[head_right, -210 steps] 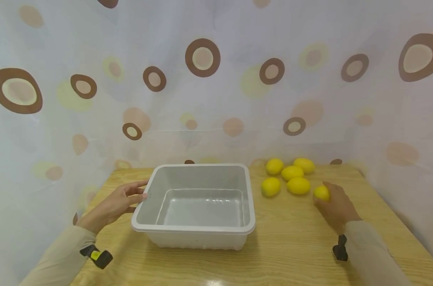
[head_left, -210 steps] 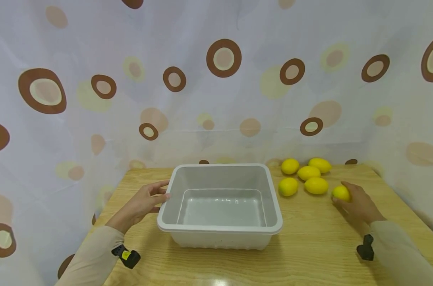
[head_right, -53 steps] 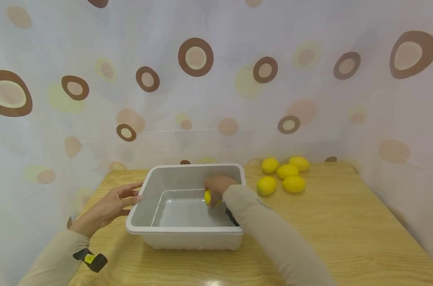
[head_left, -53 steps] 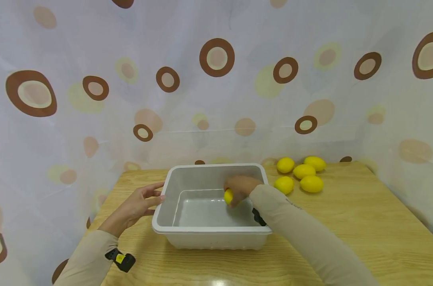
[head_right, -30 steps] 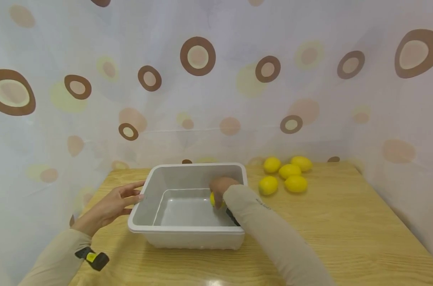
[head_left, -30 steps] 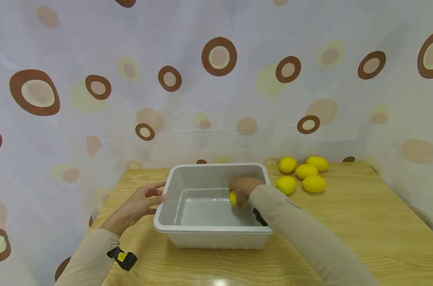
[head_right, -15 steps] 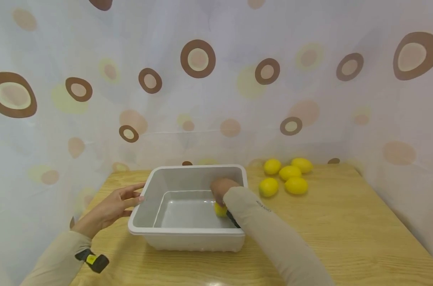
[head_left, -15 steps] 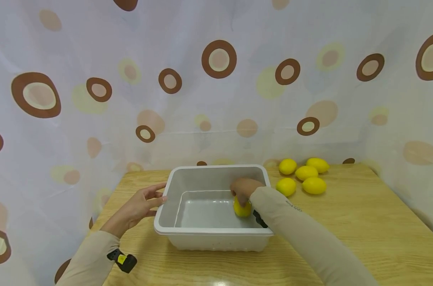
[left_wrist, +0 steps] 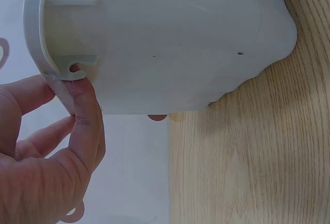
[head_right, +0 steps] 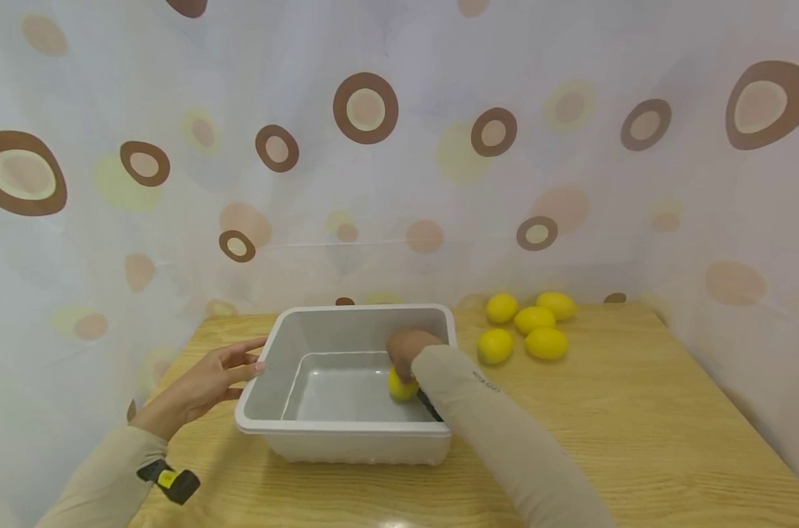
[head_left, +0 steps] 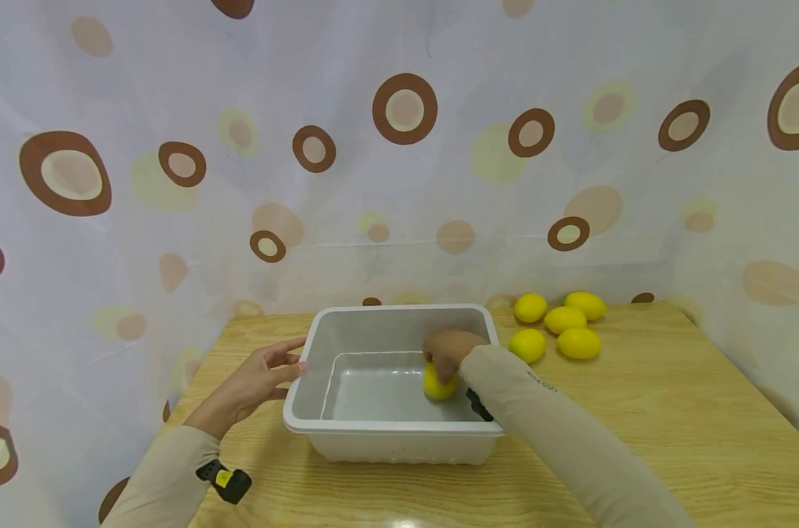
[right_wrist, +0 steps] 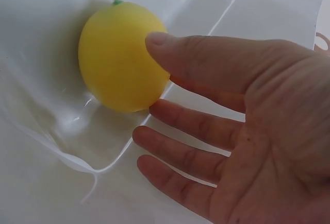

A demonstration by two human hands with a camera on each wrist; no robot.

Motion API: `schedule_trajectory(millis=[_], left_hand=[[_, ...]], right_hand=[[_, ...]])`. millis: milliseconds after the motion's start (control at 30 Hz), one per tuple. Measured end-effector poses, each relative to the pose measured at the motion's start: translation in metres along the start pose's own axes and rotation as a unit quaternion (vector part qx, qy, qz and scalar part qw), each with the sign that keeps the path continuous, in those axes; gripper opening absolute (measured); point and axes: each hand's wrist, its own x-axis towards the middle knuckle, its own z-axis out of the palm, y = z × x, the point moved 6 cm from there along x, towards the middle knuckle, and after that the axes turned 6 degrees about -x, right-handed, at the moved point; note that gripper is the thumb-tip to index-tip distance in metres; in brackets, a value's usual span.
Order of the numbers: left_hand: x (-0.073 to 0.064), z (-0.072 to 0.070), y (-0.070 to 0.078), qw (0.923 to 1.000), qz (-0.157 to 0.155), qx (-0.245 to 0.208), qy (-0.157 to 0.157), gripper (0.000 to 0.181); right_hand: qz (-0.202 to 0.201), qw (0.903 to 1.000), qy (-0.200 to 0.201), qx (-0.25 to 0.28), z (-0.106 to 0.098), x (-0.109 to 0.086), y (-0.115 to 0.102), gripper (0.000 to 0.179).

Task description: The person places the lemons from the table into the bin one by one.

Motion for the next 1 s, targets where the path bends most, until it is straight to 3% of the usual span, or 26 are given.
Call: schedule_trajectory(millis=[667, 1000], left_hand=[[-0.001, 0.0, -0.003, 1.0, 0.002, -0.007, 0.007, 0.06], [-0.001, -0.001, 0.0, 0.9999, 0.004, 0.009, 0.013, 0.058]], right_hand=[[-0.005, 0.9996, 0.015, 0.022, -0.003, -0.002, -0.007, 0.043], [-0.037, 0.9974, 0.06, 0.014, -0.015, -0.001, -0.008, 0.046]])
